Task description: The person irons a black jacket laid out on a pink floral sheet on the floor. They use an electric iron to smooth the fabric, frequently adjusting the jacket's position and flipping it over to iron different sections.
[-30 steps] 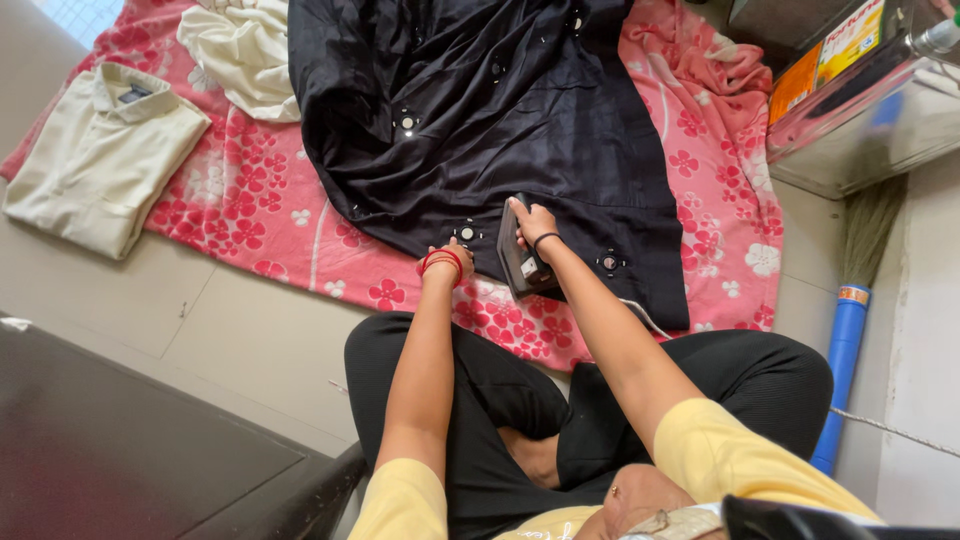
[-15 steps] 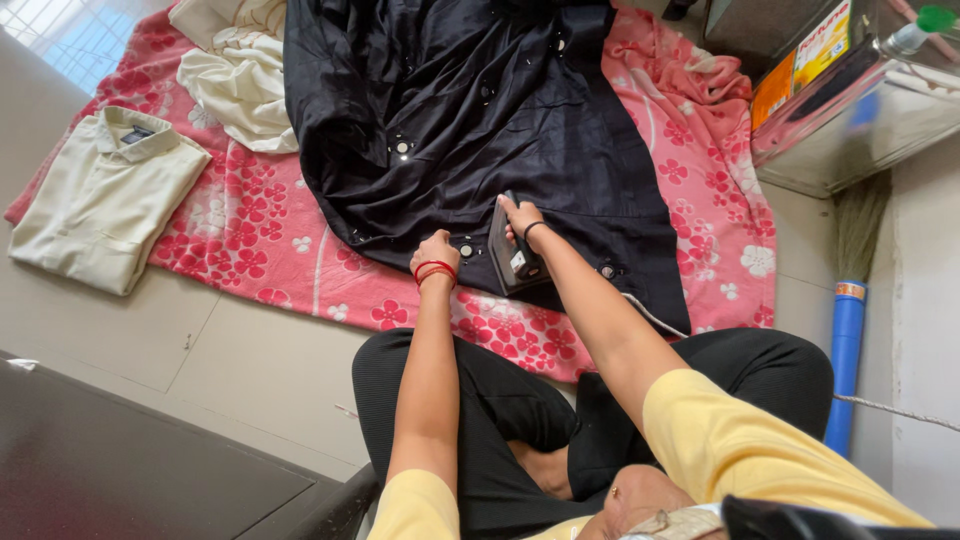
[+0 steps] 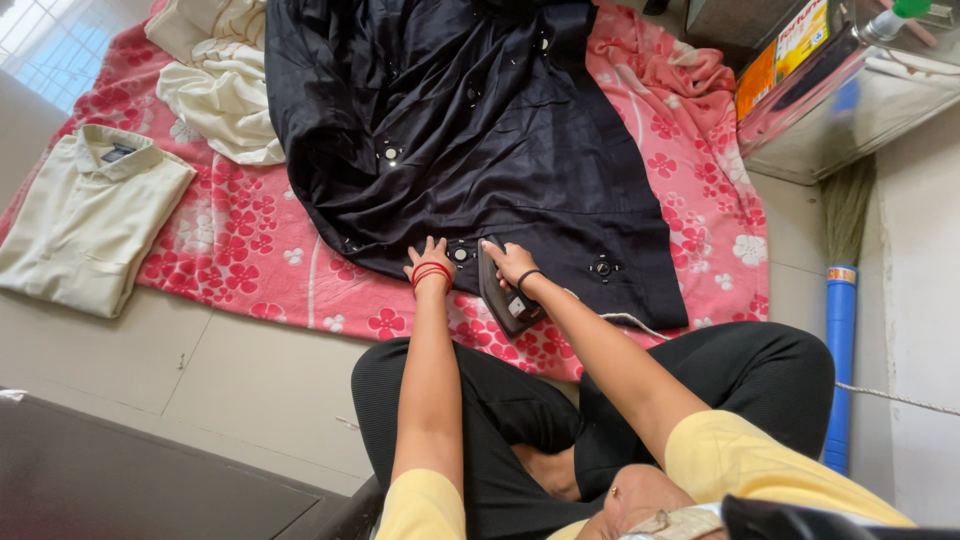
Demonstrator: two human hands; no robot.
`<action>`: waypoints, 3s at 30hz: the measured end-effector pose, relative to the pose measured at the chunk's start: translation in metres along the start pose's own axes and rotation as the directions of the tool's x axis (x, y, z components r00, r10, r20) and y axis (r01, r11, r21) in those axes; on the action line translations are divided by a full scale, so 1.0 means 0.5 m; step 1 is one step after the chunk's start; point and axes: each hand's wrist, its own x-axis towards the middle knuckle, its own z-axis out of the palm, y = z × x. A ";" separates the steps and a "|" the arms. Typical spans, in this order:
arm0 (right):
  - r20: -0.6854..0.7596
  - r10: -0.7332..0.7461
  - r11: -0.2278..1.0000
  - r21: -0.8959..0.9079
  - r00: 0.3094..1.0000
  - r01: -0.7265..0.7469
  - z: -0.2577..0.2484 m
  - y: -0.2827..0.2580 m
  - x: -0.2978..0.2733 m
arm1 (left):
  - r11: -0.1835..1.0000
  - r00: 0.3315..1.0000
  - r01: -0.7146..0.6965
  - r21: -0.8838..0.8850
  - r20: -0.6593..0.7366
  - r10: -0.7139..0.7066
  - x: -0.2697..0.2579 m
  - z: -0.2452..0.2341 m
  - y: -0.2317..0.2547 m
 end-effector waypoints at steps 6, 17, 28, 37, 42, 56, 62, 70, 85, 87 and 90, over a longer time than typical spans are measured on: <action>-0.046 -0.022 1.000 -0.014 0.999 0.021 0.000 -0.049 0.066 | 0.998 0.999 0.036 -0.058 0.002 -0.036 0.007 -0.003 -0.002; -0.089 -0.102 0.958 -0.277 0.991 0.074 -0.026 -0.092 0.172 | 0.999 0.999 0.032 -0.043 -0.009 -0.032 0.010 0.001 -0.016; -0.106 0.007 0.920 -0.388 0.994 -0.048 -0.168 -0.005 0.118 | 0.999 0.981 0.006 0.041 -0.193 0.003 -0.013 0.017 -0.022; -0.156 0.002 0.966 -0.253 0.988 -0.042 -0.228 0.124 0.000 | 0.931 0.839 -0.328 0.163 -0.403 0.366 -0.039 0.094 0.053; -0.252 0.005 0.974 -0.217 0.968 -0.062 -0.221 0.113 -0.044 | 0.892 0.858 -0.387 0.235 -0.263 0.441 -0.023 0.136 0.076; -0.255 -0.027 0.957 -0.285 0.967 -0.048 -0.211 -0.025 0.081 | 0.905 0.949 -0.312 0.288 0.059 0.309 -0.071 0.078 0.104; -0.177 -0.027 0.920 -0.389 0.984 -0.045 -0.204 -0.057 0.090 | 0.930 0.964 -0.267 0.253 0.090 0.252 -0.061 0.056 0.117; 0.118 -0.091 0.714 -0.685 0.989 0.147 -0.230 -0.099 0.065 | 0.956 0.965 -0.258 0.140 -0.009 0.262 -0.021 0.077 0.079; 0.279 -0.237 0.385 -0.853 0.931 0.353 -0.348 -0.080 0.144 | 0.957 0.970 -0.241 0.161 0.010 0.243 -0.033 0.057 0.076; 0.262 -0.245 0.395 -0.852 0.933 0.343 -0.371 -0.073 0.140 | 0.958 0.970 -0.244 0.152 0.014 0.244 -0.033 0.058 0.075; 0.254 -0.245 0.379 -0.863 0.936 0.333 -0.413 -0.055 0.127 | 0.957 0.969 -0.246 0.154 0.017 0.246 -0.037 0.062 0.072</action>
